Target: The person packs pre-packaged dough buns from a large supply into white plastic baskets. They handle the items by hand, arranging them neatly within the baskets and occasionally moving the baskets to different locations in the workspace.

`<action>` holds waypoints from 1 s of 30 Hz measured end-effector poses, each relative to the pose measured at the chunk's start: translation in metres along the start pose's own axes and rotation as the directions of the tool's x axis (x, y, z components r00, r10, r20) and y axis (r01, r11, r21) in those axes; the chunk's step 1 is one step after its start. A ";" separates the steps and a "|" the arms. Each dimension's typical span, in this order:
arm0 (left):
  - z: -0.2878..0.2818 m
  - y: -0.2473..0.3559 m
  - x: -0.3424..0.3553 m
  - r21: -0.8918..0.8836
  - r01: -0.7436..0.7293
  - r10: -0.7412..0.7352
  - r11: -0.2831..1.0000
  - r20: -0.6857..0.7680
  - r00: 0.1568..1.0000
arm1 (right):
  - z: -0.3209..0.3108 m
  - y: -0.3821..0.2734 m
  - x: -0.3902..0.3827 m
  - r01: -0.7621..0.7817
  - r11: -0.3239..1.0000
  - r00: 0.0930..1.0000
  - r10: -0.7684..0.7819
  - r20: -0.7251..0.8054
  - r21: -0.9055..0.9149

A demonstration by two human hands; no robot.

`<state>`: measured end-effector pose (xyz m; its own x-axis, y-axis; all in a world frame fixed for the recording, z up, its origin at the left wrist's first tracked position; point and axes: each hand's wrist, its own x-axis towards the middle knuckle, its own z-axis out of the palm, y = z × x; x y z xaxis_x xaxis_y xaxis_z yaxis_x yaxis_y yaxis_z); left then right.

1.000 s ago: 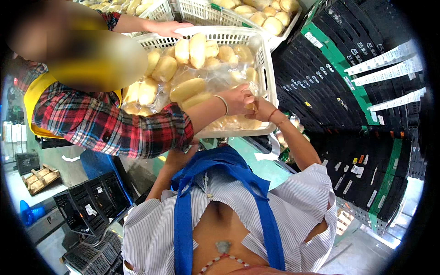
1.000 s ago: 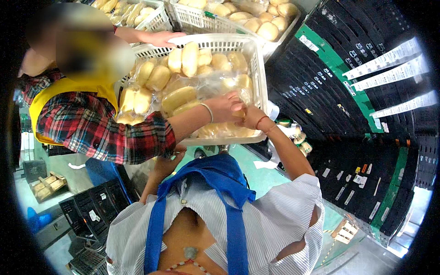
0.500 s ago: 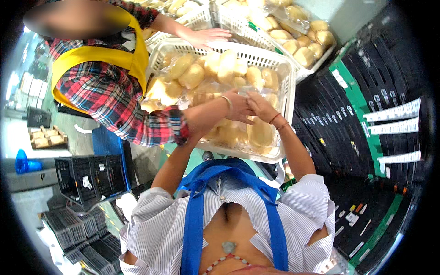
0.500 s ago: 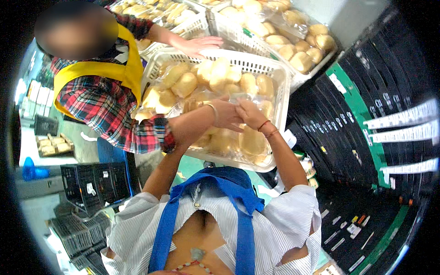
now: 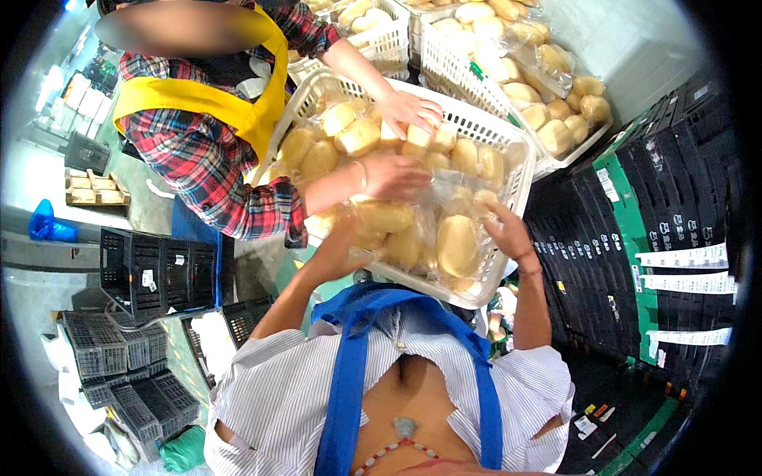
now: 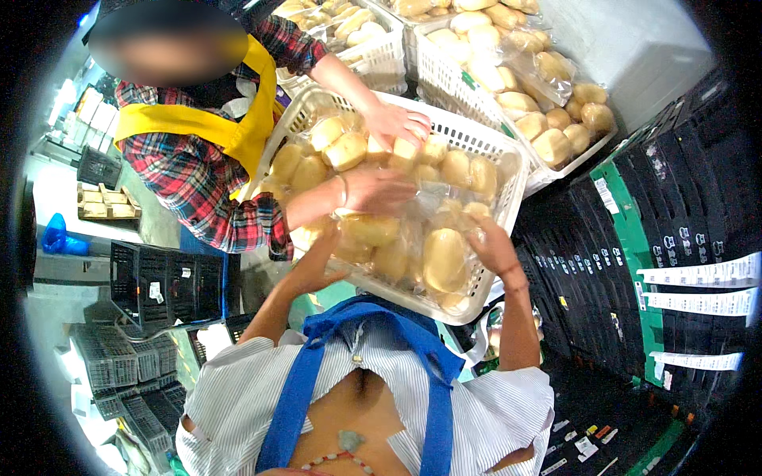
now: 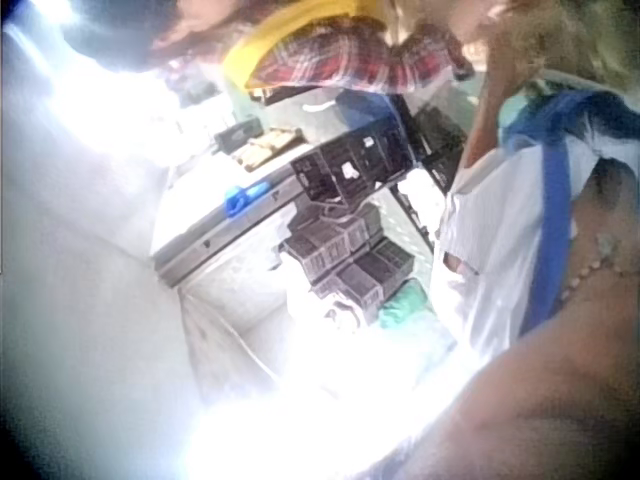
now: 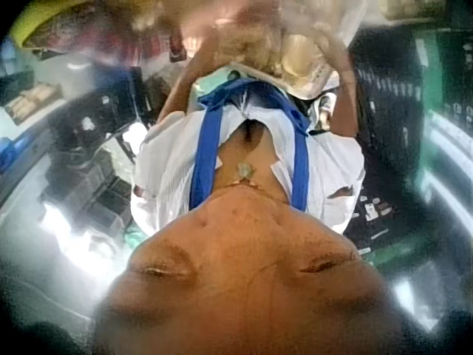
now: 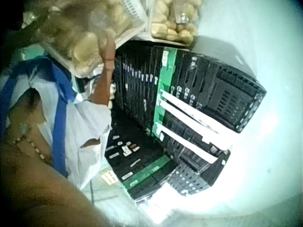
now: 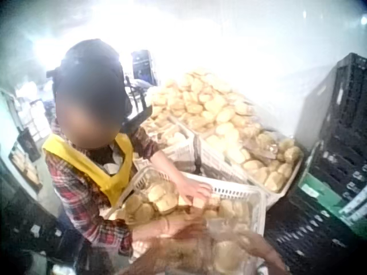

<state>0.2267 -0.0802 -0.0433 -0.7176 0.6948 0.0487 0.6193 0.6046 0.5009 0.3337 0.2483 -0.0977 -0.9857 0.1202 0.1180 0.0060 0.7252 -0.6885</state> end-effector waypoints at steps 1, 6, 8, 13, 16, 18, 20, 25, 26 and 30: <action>-0.021 -0.001 -0.007 -0.183 -0.007 0.049 0.983 0.223 0.974 | -0.008 0.004 -0.006 -0.020 0.999 0.994 0.017 -0.112 -0.028; -0.057 -0.012 0.087 -0.304 0.071 -0.104 0.950 -0.094 0.990 | -0.007 0.023 -0.013 -0.138 0.958 0.911 0.024 -0.411 -0.250; -0.049 -0.037 0.154 0.167 0.213 -0.160 0.963 -0.283 0.946 | 0.004 0.027 -0.014 -0.173 0.938 0.927 0.052 -0.372 -0.300; 0.005 -0.099 0.189 0.372 0.496 -0.512 0.785 -0.064 0.857 | 0.017 0.032 -0.021 -0.185 0.957 0.919 0.089 -0.384 -0.222; 0.015 -0.118 0.183 0.307 0.526 -0.543 0.793 -0.035 0.839 | 0.015 0.031 -0.020 -0.168 0.966 0.929 0.090 -0.358 -0.195; 0.013 -0.123 0.183 0.259 0.526 -0.538 0.810 -0.029 0.842 | 0.014 0.029 -0.018 -0.181 0.974 0.923 0.119 -0.366 -0.138; 0.010 -0.123 0.191 0.490 0.463 -0.522 0.738 -0.020 0.853 | 0.014 0.026 -0.015 -0.175 0.977 0.921 0.119 -0.371 -0.122; 0.020 -0.106 0.205 0.525 0.292 -0.438 0.799 0.177 0.881 | 0.015 0.021 -0.013 -0.198 0.974 0.918 0.144 -0.370 -0.112; 0.022 -0.102 0.205 0.541 0.319 -0.425 0.778 0.079 0.902 | 0.014 0.020 -0.013 -0.197 0.972 0.920 0.137 -0.368 -0.130; 0.028 -0.093 0.198 0.521 0.430 -0.504 0.738 0.001 0.864 | 0.014 0.016 -0.013 -0.208 0.967 0.925 0.145 -0.350 -0.149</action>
<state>0.0358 0.0119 -0.1044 -0.9315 0.2956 -0.2118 0.3142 0.9475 -0.0596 0.3447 0.2491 -0.1202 -0.8522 0.4541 0.2598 0.2362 0.7771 -0.5833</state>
